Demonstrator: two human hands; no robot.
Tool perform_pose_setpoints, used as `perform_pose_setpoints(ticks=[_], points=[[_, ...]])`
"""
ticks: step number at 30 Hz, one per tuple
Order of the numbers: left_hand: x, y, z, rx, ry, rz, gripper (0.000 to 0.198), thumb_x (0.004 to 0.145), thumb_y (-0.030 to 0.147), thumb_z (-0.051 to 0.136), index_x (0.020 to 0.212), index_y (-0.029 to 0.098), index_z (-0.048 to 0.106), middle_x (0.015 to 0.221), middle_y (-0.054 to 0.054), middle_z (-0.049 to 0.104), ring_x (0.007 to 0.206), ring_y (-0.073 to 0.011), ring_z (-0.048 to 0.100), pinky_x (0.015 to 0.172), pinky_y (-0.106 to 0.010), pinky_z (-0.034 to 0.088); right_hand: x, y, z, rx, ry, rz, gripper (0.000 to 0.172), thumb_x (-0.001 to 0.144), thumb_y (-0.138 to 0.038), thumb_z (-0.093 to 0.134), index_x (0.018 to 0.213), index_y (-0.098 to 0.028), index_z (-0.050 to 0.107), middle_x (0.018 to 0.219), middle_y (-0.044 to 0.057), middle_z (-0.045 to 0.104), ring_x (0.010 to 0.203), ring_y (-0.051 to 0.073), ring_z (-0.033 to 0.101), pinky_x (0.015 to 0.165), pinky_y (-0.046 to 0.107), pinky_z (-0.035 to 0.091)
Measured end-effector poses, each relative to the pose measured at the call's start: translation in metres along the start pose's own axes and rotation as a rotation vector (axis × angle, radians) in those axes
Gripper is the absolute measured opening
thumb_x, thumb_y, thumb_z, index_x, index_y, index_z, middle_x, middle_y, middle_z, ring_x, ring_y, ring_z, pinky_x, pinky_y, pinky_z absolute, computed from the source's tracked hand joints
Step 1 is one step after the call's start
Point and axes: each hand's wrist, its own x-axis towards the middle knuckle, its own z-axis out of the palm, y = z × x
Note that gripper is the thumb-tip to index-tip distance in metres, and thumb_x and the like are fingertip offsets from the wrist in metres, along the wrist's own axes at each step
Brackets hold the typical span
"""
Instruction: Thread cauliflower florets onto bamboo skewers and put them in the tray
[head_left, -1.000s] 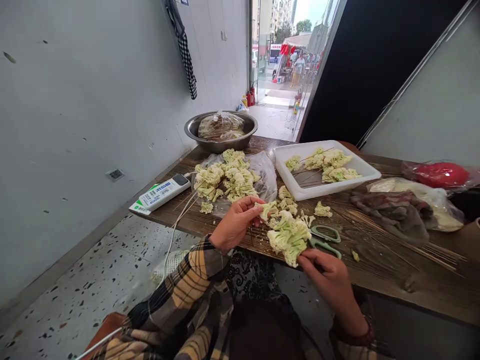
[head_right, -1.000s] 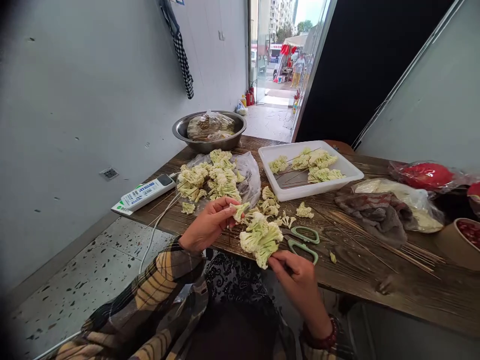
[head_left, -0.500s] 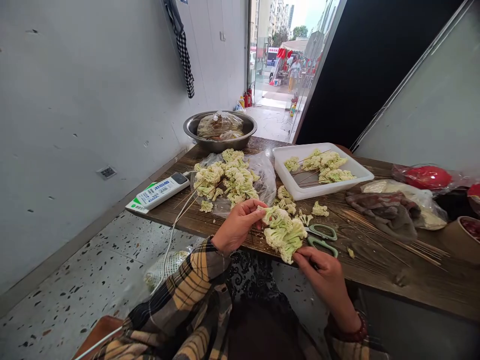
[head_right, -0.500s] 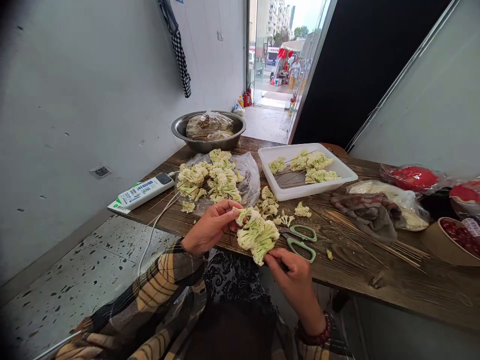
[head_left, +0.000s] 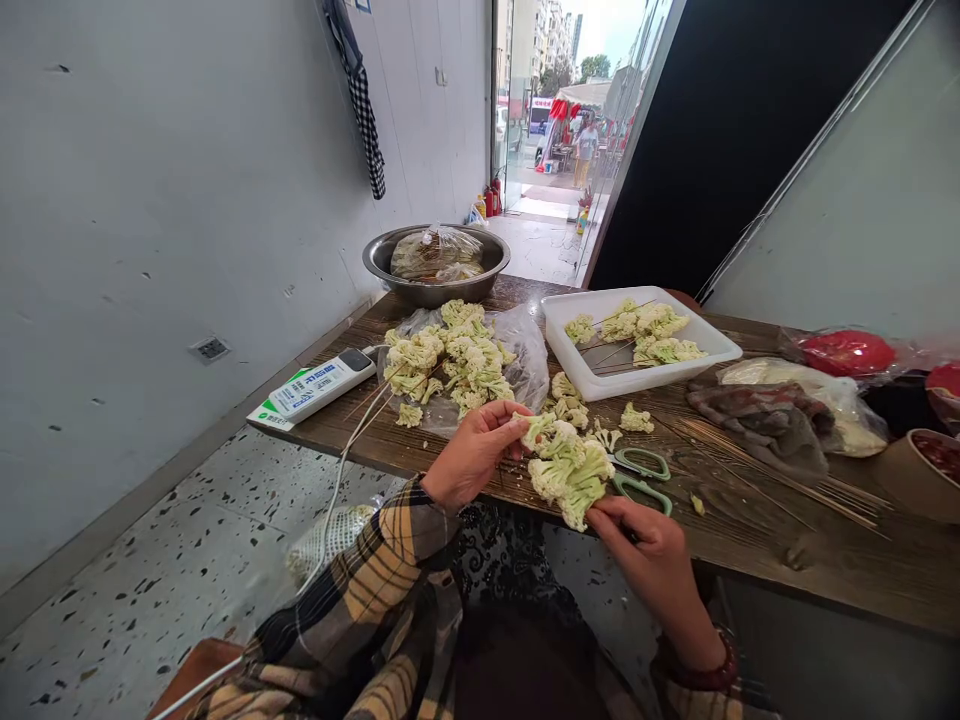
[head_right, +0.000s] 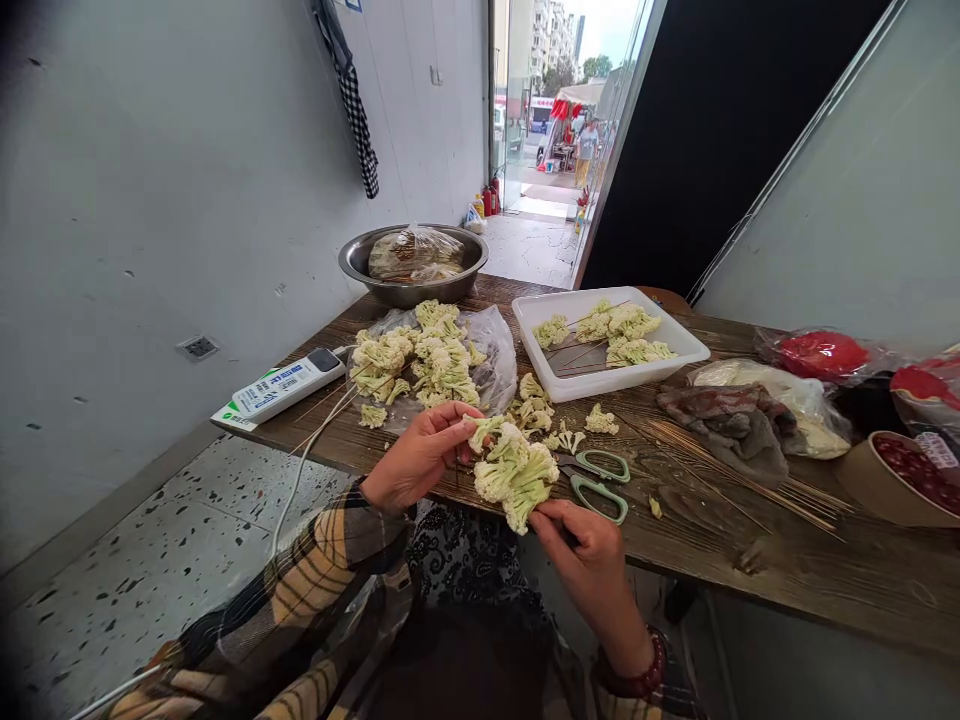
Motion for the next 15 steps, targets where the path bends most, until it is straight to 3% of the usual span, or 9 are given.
perform_pose_setpoints(ticks=[15], points=[[0.0022,-0.0064,-0.0038,-0.087,-0.087,-0.080,0.028,0.071,0.034,0.074,0.085,0.014,0.061,0.068,-0.001,0.062,0.054,-0.0069,0.052,0.050,-0.018,0.036,-0.0015,0.0020,0.0002,-0.025,-0.008,-0.040,0.016,0.085,-0.029,0.059,0.075,-0.023,0.069,0.070,0.001,0.072,0.064,0.017,0.067,0.060,0.025,0.052]])
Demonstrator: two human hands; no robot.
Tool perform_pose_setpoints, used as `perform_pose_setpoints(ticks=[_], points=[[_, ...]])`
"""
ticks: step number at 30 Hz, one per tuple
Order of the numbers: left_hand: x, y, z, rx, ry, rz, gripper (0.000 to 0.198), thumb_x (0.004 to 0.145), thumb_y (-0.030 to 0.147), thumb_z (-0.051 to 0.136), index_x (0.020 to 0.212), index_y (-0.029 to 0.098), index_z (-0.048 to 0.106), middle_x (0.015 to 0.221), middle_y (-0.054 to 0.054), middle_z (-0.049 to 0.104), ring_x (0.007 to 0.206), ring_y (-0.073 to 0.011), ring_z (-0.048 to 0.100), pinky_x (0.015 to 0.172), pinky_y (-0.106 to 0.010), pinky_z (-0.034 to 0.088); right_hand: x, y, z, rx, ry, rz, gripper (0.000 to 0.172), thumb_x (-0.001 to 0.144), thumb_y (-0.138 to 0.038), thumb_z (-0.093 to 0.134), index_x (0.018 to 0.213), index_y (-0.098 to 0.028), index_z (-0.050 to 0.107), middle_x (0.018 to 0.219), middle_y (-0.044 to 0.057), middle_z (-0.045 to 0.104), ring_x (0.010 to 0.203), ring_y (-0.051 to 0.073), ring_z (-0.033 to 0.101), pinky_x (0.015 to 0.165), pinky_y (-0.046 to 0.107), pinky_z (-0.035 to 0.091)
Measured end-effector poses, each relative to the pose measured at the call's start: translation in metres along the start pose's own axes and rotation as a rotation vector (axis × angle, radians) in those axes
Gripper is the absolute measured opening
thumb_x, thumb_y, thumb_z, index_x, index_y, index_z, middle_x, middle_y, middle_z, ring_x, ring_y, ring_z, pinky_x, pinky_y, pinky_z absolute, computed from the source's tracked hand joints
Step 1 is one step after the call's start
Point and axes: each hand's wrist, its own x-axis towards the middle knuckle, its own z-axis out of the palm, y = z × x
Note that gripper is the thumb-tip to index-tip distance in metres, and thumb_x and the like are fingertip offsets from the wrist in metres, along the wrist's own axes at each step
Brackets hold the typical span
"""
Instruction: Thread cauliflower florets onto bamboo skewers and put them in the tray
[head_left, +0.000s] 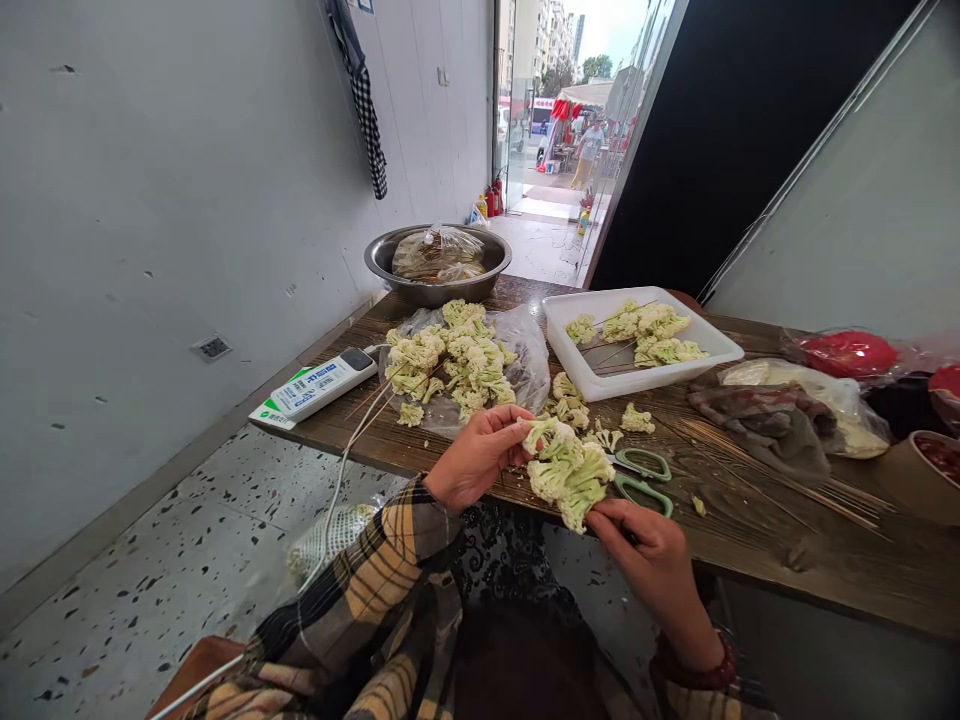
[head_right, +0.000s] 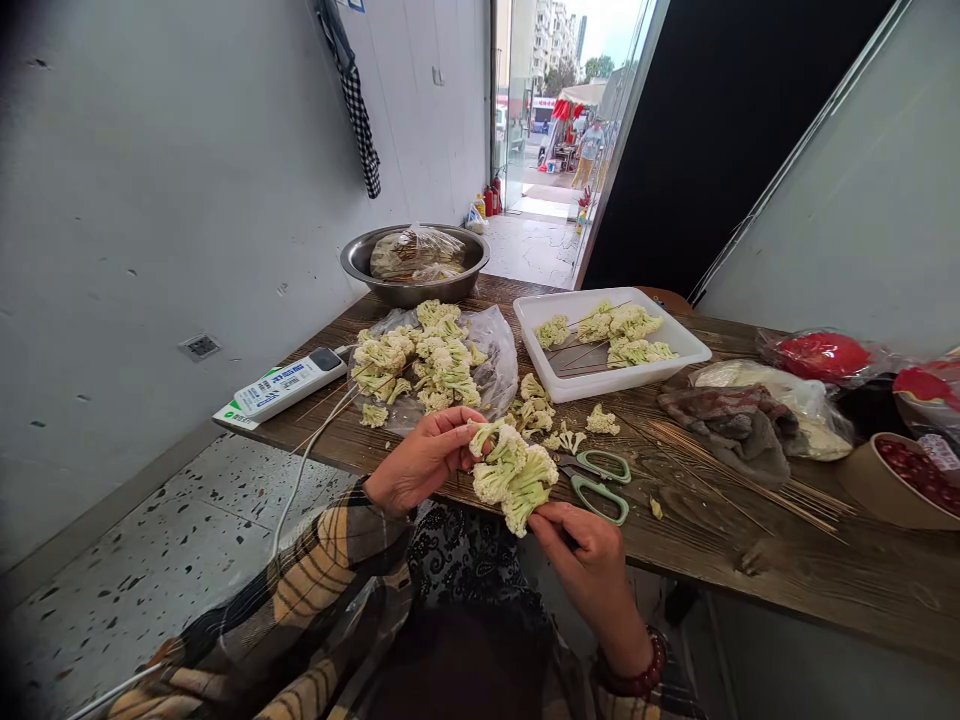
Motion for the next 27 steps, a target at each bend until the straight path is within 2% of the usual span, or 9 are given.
perform_pose_setpoints(ticks=[6,15,22,27], points=[[-0.003,-0.001,0.004,0.095,0.021,0.054,0.029,0.072,0.037,0.071,0.085,0.014,0.060,0.068,0.000,0.061,0.056,-0.0069,0.049,0.053,-0.019,0.037,0.000,-0.003,0.002,0.043,0.042,-0.033,0.013,0.085,-0.024,0.060,0.075,-0.021,0.068,0.068,0.000,0.070,0.060,0.014,0.065,0.056,0.022,0.049],[-0.011,0.006,0.006,0.703,0.101,0.307,0.019,0.081,0.033,0.057,0.085,0.015,0.061,0.068,0.001,0.053,0.061,-0.0104,0.044,0.056,-0.022,0.035,-0.002,-0.005,0.001,0.058,0.041,0.001,0.014,0.084,-0.025,0.060,0.073,-0.020,0.068,0.066,-0.001,0.068,0.057,0.012,0.063,0.056,0.019,0.047],[-0.010,0.002,0.006,0.713,0.101,0.298,0.020,0.081,0.034,0.056,0.084,0.015,0.061,0.065,0.001,0.052,0.058,-0.0105,0.042,0.054,-0.022,0.033,-0.006,-0.004,0.007,0.048,0.033,0.030,0.018,0.086,-0.027,0.058,0.071,-0.020,0.068,0.058,-0.003,0.063,0.052,0.011,0.058,0.053,0.019,0.044],[-0.010,0.002,0.009,0.580,0.106,0.244,0.023,0.077,0.037,0.061,0.081,0.014,0.062,0.061,0.002,0.049,0.058,-0.0102,0.042,0.055,-0.022,0.032,-0.005,-0.001,0.014,0.040,0.062,0.040,0.022,0.086,-0.028,0.057,0.068,-0.019,0.066,0.055,-0.003,0.060,0.050,0.011,0.055,0.052,0.020,0.042]])
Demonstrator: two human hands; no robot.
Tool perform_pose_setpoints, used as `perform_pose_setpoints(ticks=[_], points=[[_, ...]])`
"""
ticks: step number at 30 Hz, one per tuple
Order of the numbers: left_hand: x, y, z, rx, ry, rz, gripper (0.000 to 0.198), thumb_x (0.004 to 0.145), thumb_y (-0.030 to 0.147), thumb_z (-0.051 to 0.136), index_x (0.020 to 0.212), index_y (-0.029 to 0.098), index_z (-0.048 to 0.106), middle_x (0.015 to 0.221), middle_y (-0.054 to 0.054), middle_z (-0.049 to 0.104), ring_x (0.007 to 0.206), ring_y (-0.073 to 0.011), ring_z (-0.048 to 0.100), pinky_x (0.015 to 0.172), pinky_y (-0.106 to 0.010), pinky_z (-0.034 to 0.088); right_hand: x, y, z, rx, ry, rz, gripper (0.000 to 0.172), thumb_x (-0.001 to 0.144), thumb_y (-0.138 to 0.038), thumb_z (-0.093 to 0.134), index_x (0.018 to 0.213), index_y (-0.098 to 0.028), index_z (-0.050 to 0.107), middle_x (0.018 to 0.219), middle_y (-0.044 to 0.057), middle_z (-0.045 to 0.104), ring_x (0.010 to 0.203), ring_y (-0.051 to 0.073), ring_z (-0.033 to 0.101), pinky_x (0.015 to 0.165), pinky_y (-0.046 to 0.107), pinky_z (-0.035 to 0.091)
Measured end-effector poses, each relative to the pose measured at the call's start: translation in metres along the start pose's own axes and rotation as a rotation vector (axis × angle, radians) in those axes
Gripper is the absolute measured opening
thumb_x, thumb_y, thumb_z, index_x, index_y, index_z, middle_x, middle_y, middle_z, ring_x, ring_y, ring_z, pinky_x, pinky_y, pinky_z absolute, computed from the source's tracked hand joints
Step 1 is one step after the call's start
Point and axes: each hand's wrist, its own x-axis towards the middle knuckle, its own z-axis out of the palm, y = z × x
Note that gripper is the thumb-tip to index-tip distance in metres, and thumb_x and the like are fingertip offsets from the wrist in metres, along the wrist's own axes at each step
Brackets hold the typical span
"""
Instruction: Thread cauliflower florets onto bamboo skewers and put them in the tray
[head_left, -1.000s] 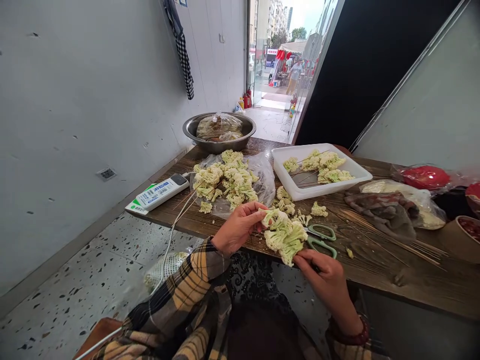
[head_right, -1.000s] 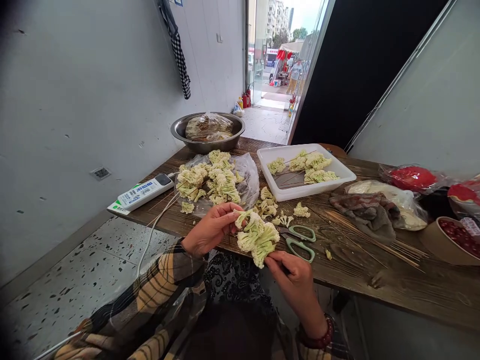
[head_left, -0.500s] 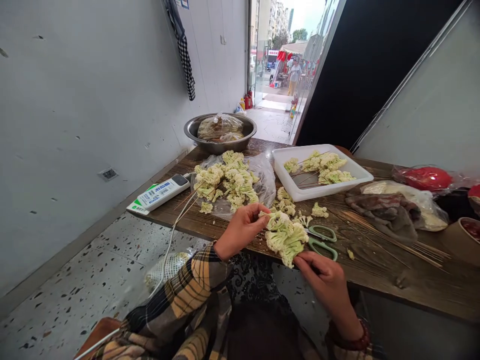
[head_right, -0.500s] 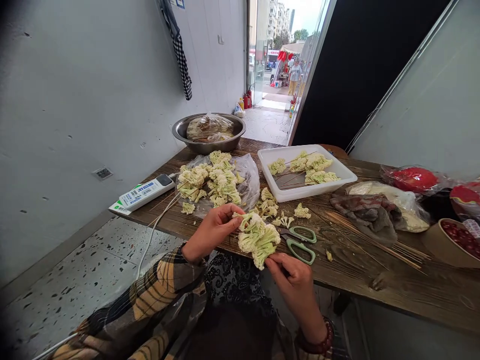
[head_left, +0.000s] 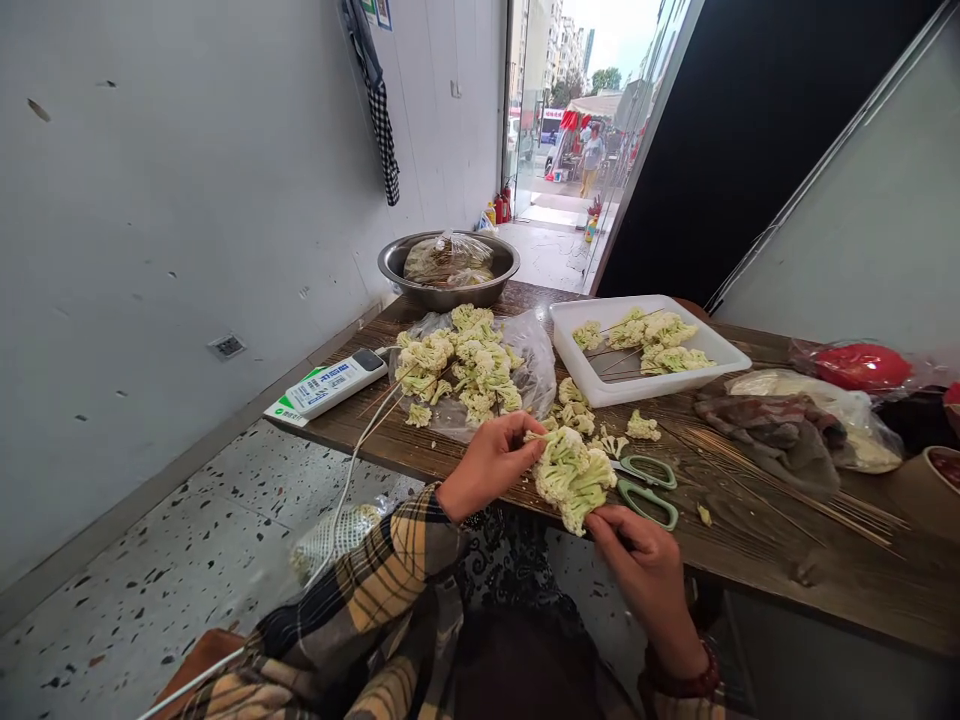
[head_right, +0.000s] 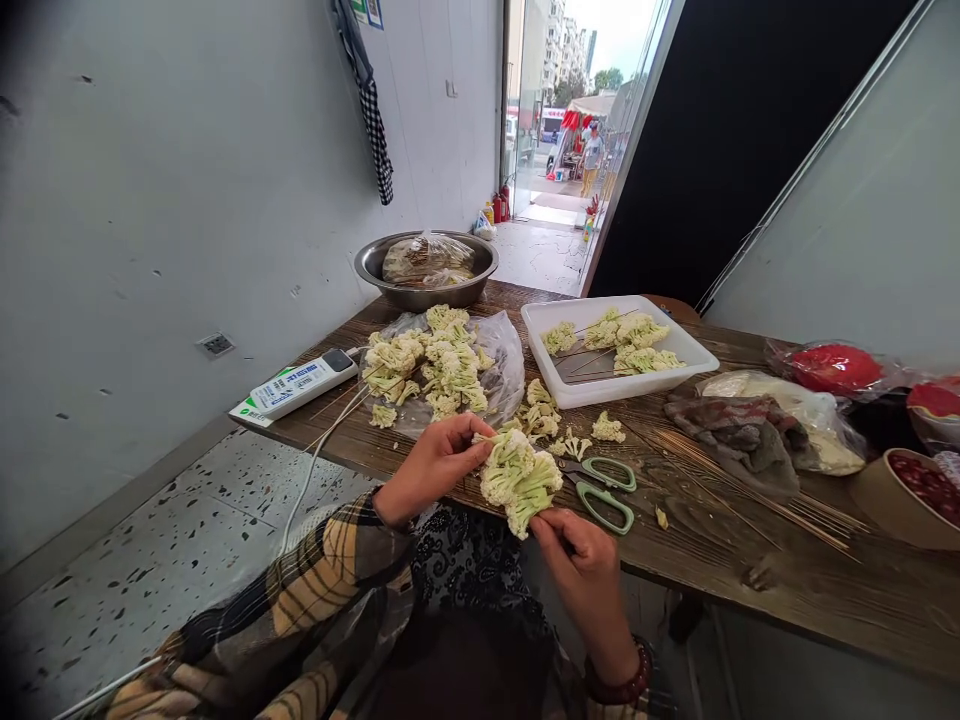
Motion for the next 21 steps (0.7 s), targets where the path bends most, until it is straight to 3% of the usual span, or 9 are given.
perform_pose_setpoints(ticks=[8,21], points=[[-0.007,0.002,0.001,-0.320,-0.058,-0.082,0.028,0.078,0.039,0.065,0.092,0.015,0.062,0.072,0.001,0.054,0.065,-0.0096,0.045,0.060,-0.021,0.035,-0.005,-0.001,0.003,0.014,0.013,-0.012,0.021,0.087,-0.028,0.056,0.071,-0.020,0.066,0.059,-0.001,0.061,0.053,0.012,0.056,0.054,0.021,0.043],[-0.012,0.008,0.007,-0.569,0.001,-0.195,0.026,0.071,0.036,0.072,0.077,0.014,0.061,0.066,0.002,0.054,0.059,-0.0075,0.045,0.056,-0.021,0.034,-0.004,-0.001,-0.001,-0.025,0.009,-0.110,0.017,0.087,-0.024,0.057,0.075,-0.020,0.068,0.065,0.000,0.067,0.057,0.013,0.062,0.057,0.021,0.047]])
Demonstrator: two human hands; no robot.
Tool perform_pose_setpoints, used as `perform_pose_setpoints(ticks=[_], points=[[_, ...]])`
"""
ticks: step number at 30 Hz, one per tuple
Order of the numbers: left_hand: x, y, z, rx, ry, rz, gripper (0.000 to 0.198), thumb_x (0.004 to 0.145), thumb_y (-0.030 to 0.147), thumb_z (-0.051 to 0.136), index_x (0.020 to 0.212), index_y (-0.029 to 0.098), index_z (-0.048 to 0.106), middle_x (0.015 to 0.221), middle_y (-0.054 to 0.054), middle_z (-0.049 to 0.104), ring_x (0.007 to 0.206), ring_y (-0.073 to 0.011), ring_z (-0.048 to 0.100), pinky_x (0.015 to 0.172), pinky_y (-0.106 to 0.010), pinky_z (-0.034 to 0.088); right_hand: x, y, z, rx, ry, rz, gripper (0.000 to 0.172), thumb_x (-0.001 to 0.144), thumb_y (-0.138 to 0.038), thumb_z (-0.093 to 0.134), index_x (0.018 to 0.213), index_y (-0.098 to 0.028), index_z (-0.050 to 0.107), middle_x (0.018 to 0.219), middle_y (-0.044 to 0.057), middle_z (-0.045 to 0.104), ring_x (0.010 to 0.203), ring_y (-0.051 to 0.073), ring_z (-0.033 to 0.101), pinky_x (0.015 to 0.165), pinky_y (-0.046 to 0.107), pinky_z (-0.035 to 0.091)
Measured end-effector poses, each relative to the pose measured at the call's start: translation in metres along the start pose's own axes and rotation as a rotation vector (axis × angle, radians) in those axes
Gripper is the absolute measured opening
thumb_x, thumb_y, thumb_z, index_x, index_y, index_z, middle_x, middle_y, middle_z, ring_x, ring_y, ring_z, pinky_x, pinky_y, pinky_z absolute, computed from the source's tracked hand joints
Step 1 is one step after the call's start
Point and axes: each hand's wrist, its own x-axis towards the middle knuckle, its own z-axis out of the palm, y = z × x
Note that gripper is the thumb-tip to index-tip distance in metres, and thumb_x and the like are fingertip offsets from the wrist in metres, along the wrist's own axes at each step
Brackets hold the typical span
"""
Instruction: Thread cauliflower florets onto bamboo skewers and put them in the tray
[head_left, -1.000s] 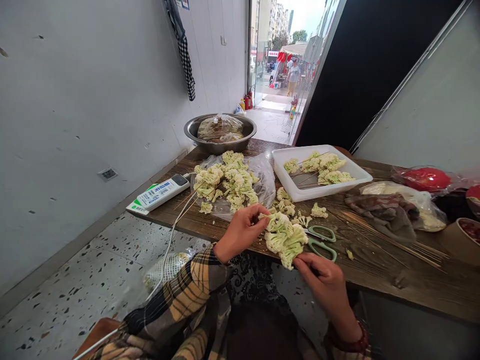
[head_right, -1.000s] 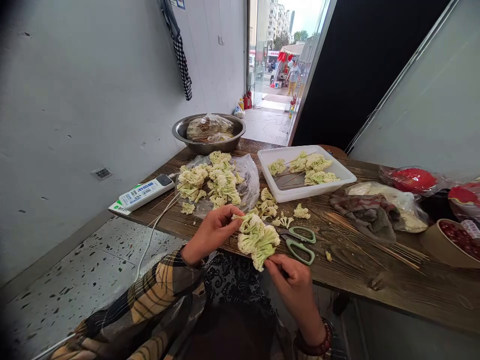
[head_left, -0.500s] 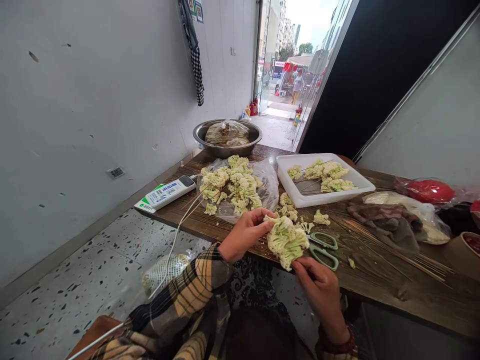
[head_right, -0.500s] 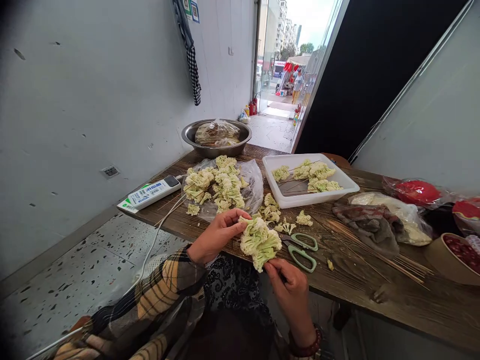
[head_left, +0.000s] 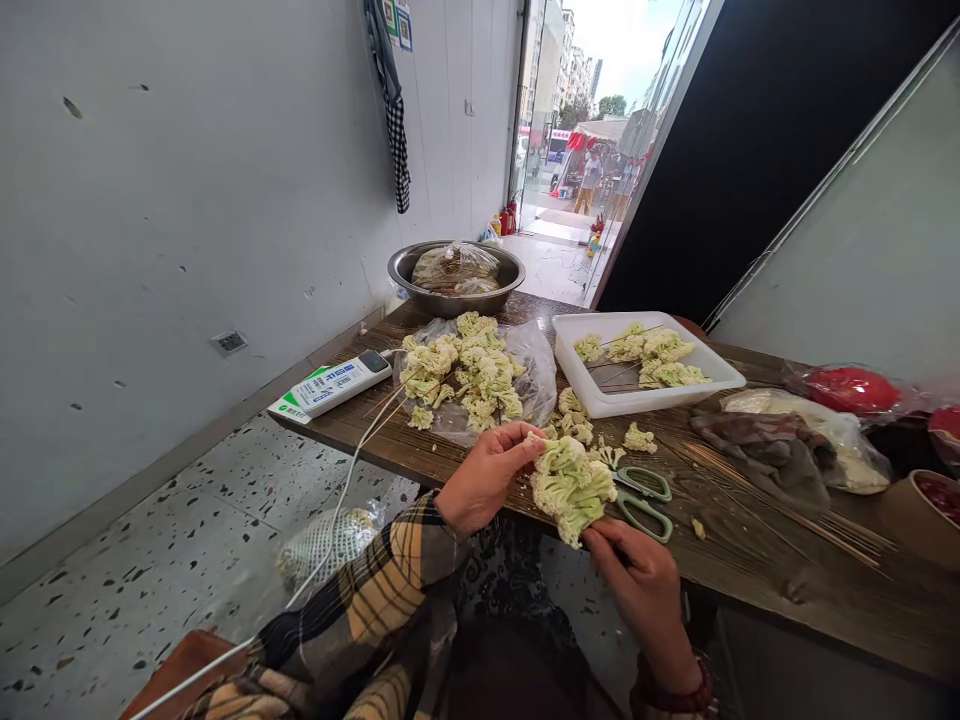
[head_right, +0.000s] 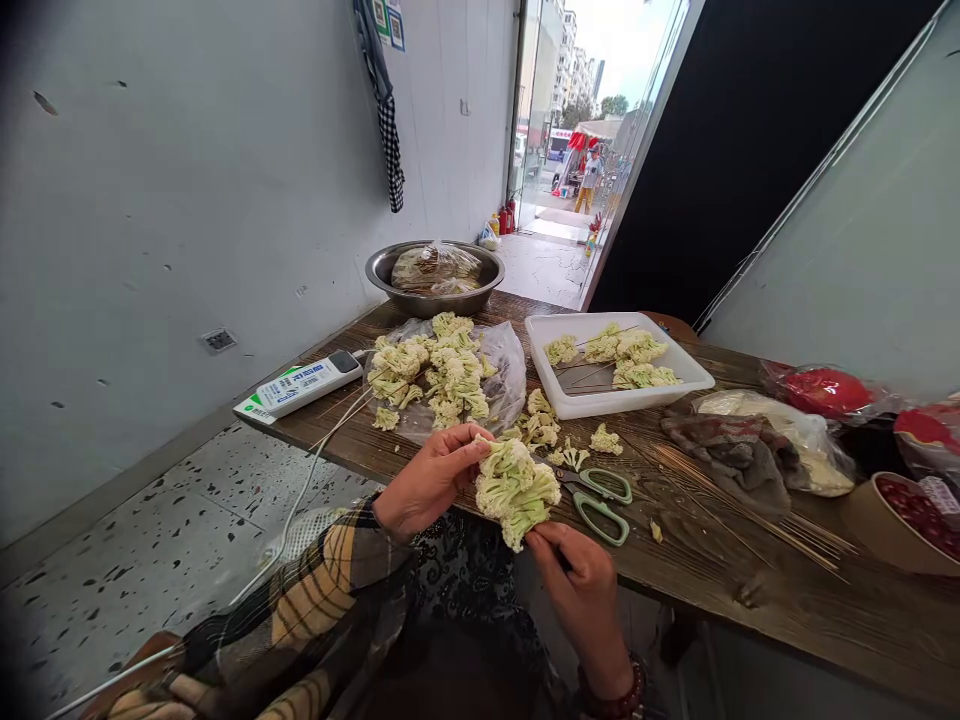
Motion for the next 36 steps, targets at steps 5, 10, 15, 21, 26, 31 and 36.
perform_pose_setpoints(ticks=[5,10,15,21,26,31,36], points=[[0.000,-0.001,0.001,-0.075,-0.016,-0.033,0.026,0.067,0.035,0.075,0.074,0.013,0.062,0.065,0.002,0.055,0.057,-0.0069,0.047,0.056,-0.021,0.035,0.001,0.002,-0.005,-0.017,-0.015,-0.007,0.019,0.087,-0.026,0.056,0.073,-0.020,0.068,0.060,-0.001,0.066,0.053,0.013,0.062,0.056,0.022,0.049],[0.000,-0.002,0.000,-0.116,-0.030,-0.080,0.026,0.066,0.033,0.076,0.074,0.014,0.062,0.068,0.001,0.057,0.060,-0.0079,0.051,0.059,-0.021,0.038,0.000,0.004,-0.008,-0.014,-0.025,-0.044,0.018,0.087,-0.026,0.057,0.075,-0.021,0.069,0.068,0.002,0.070,0.061,0.017,0.067,0.059,0.024,0.052],[0.000,-0.003,0.002,-0.137,-0.051,-0.132,0.025,0.065,0.032,0.076,0.074,0.014,0.061,0.069,0.000,0.057,0.061,-0.0089,0.053,0.059,-0.022,0.039,-0.001,0.008,-0.011,-0.026,-0.029,-0.080,0.016,0.087,-0.023,0.058,0.076,-0.021,0.069,0.072,0.003,0.072,0.065,0.018,0.068,0.059,0.024,0.052],[-0.001,-0.001,0.003,-0.096,-0.065,-0.166,0.025,0.065,0.032,0.075,0.075,0.016,0.060,0.066,0.001,0.055,0.057,-0.0089,0.051,0.055,-0.022,0.038,-0.001,0.005,-0.013,-0.014,-0.039,-0.059,0.016,0.087,-0.024,0.057,0.075,-0.021,0.067,0.070,0.003,0.071,0.063,0.017,0.067,0.057,0.024,0.050],[0.000,0.000,0.001,0.006,-0.078,-0.144,0.023,0.068,0.033,0.072,0.074,0.015,0.059,0.064,0.002,0.052,0.054,-0.0078,0.047,0.052,-0.021,0.035,-0.002,0.001,-0.013,-0.012,-0.042,-0.039,0.018,0.088,-0.026,0.056,0.075,-0.021,0.067,0.069,0.002,0.070,0.062,0.017,0.066,0.058,0.024,0.050],[0.001,0.003,0.002,0.131,-0.111,-0.070,0.025,0.069,0.036,0.071,0.068,0.015,0.057,0.061,0.003,0.047,0.053,-0.0071,0.042,0.052,-0.021,0.032,-0.004,-0.002,-0.011,-0.017,-0.038,-0.018,0.021,0.089,-0.027,0.054,0.072,-0.021,0.066,0.066,0.001,0.068,0.059,0.015,0.064,0.057,0.023,0.048],[0.003,0.007,0.002,0.266,-0.146,0.024,0.025,0.071,0.036,0.068,0.065,0.015,0.057,0.059,0.004,0.045,0.055,-0.0071,0.037,0.052,-0.021,0.029,-0.007,-0.004,-0.004,-0.040,-0.008,0.060,0.026,0.088,-0.031,0.053,0.067,-0.020,0.063,0.058,-0.001,0.062,0.054,0.013,0.057,0.054,0.023,0.044]])
